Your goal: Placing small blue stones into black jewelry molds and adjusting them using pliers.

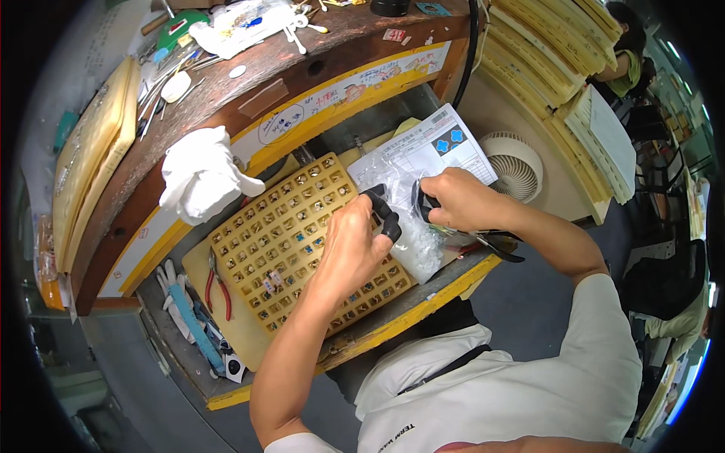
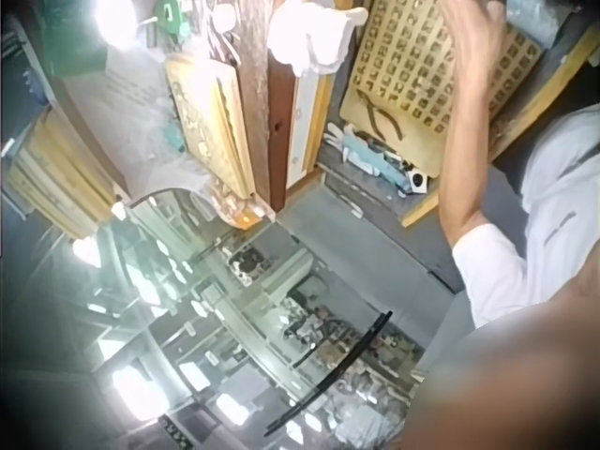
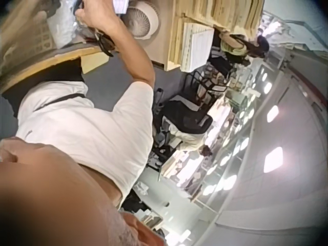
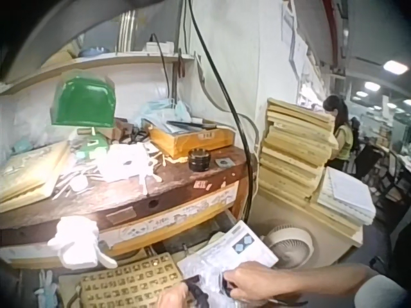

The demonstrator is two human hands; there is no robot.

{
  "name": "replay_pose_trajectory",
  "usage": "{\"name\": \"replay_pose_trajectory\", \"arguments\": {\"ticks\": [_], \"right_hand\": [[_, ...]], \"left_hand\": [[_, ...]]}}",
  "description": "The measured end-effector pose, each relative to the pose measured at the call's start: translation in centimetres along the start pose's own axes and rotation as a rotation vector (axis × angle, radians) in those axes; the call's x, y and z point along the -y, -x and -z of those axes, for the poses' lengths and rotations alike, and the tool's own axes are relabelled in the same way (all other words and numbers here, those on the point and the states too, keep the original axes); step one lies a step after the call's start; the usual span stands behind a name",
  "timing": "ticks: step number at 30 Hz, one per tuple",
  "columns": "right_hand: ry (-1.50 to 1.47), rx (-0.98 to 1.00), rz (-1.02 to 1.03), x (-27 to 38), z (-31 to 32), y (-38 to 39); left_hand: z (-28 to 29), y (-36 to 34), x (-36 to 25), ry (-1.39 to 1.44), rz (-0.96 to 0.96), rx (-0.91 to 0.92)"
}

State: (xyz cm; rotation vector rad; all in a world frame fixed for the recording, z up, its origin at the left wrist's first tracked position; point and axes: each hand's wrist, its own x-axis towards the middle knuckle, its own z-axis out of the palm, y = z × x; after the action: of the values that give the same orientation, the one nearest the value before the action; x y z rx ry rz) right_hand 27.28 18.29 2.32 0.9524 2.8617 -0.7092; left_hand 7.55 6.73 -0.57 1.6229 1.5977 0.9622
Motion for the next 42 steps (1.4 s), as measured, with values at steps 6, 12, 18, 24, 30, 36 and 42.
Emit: {"name": "replay_pose_trajectory", "arguments": {"ticks": [6,12,18,24,30,36,42], "right_hand": [[-0.550,-0.307,-0.095,-0.8,-1.5,2.8],[-0.688,-0.618,-0.149,-2.2,-3.2,5.2],[-0.345,-0.815,-0.079,-2.0,-3.3,6.9],[-1.109,-0.904,-0.119,-0.1,-4.7,9.8],[-1.439,-0.576,-0.013,5.3,-9.6,11.6],[-1.414,-0.341,0.060,8.0,-9.9,10.7],[-1.098,-0.318,0.171,8.9,-10.7,11.0]], "left_hand": [[0.1,0.5,0.2,0.289,0.048,-0.188],[1.6,4.0,-3.0,0.538,0.050,-0.388],[-1.0,8.4,-3.1,0.657,0.083,-0.616],[-5.0,11.4,-2.4,0.828,0.126,-0.719],[-6.8,12.3,-3.2,0.856,0.144,-0.620],[-7.3,13.8,-3.1,0.924,0.046,-0.608],[-7.9,15.0,-2.9,0.737,0.045,-0.636]]}}
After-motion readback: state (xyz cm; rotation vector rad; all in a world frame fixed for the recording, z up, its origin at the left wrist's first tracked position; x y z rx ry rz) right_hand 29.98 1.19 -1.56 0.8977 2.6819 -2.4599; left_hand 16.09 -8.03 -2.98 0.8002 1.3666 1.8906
